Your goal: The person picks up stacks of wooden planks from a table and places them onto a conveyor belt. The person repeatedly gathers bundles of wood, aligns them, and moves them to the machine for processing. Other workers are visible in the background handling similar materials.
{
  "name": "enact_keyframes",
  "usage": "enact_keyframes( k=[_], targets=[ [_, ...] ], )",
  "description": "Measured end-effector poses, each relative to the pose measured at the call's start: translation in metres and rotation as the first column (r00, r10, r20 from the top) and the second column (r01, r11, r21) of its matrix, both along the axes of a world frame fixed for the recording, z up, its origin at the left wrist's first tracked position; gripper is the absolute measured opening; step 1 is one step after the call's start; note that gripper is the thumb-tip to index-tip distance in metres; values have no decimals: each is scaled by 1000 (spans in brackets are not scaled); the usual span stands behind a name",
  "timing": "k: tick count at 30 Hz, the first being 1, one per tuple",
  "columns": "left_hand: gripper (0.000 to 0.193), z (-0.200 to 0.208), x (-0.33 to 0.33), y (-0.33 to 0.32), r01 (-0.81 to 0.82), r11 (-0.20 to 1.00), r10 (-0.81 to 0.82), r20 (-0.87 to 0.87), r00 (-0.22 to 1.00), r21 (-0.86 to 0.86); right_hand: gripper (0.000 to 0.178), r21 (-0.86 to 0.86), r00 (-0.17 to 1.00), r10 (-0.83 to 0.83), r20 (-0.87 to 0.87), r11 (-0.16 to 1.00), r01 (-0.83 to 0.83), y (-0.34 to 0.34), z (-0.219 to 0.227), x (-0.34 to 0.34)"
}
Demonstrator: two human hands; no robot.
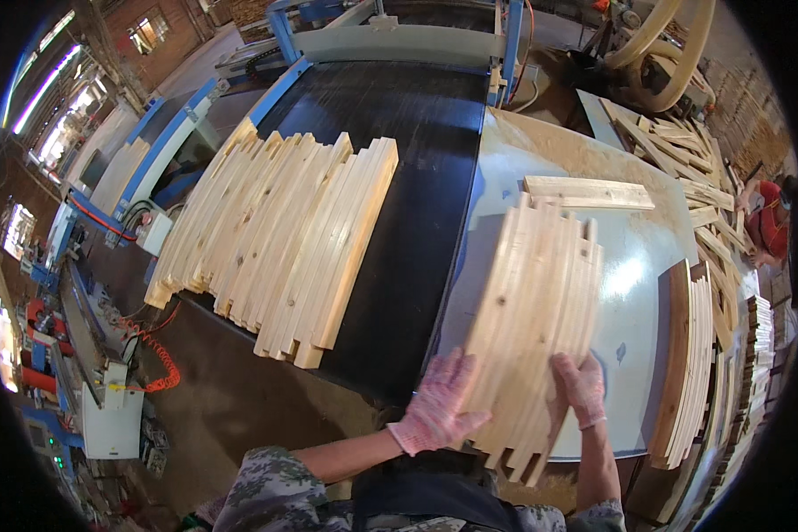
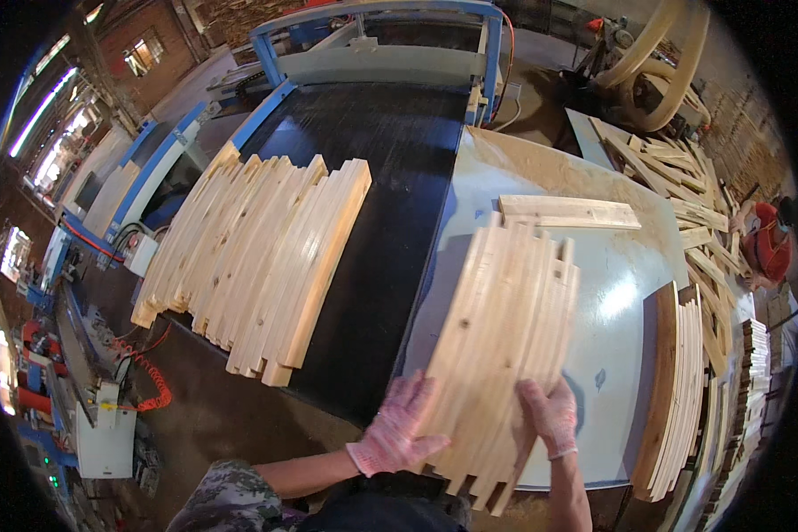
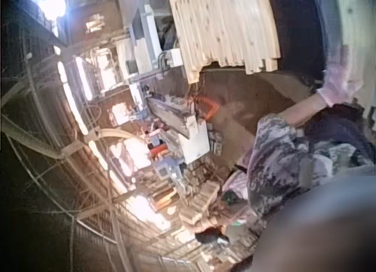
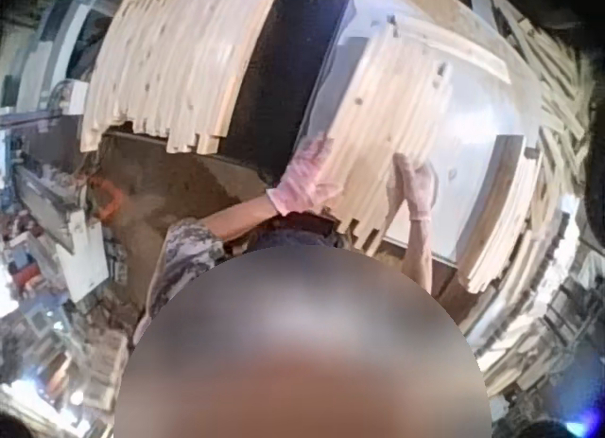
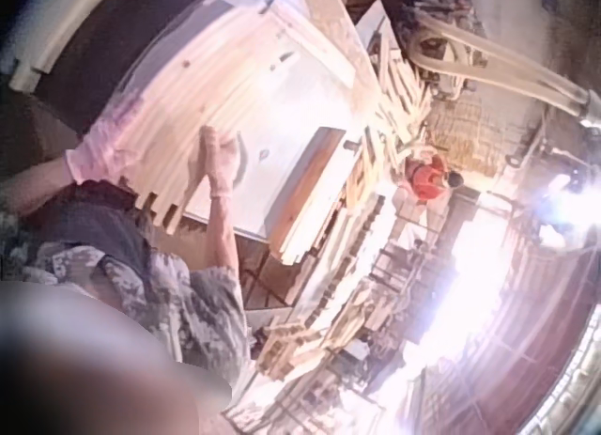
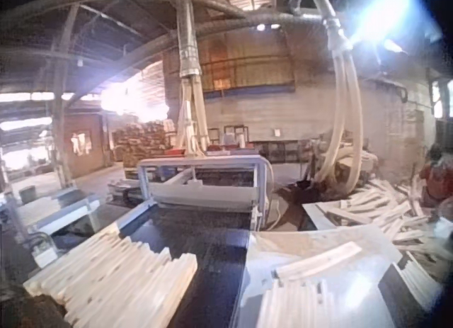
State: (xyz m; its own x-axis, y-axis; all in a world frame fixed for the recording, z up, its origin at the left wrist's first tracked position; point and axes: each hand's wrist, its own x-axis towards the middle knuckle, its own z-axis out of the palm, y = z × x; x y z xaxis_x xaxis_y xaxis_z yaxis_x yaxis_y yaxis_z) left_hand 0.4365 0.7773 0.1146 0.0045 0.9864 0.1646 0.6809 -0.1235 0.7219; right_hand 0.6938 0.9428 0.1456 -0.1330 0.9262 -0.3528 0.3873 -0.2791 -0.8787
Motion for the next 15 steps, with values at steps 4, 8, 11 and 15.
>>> enact_keyframes(
  k=[4, 8, 11, 15],
  targets=[
    [110, 9, -108, 2, -94, 992, 42, -466, 884, -88, 48, -83, 958, 230, 174, 972, -218, 12, 43, -124],
    [105, 40, -183, 21, -225, 959, 70, -623, 779, -174, 59, 85, 892, 173, 419, 970, -228, 26, 19, -237],
    [99, 36, -205, 28, -182, 972, 58, -599, 798, -148, 61, 69, 959, 170, 225, 979, -189, 35, -2, -244],
    [94, 37, -199, 27, -141, 984, 47, -609, 792, -108, 61, -35, 965, 215, 150, 977, -212, 34, 13, -247]
  ],
)
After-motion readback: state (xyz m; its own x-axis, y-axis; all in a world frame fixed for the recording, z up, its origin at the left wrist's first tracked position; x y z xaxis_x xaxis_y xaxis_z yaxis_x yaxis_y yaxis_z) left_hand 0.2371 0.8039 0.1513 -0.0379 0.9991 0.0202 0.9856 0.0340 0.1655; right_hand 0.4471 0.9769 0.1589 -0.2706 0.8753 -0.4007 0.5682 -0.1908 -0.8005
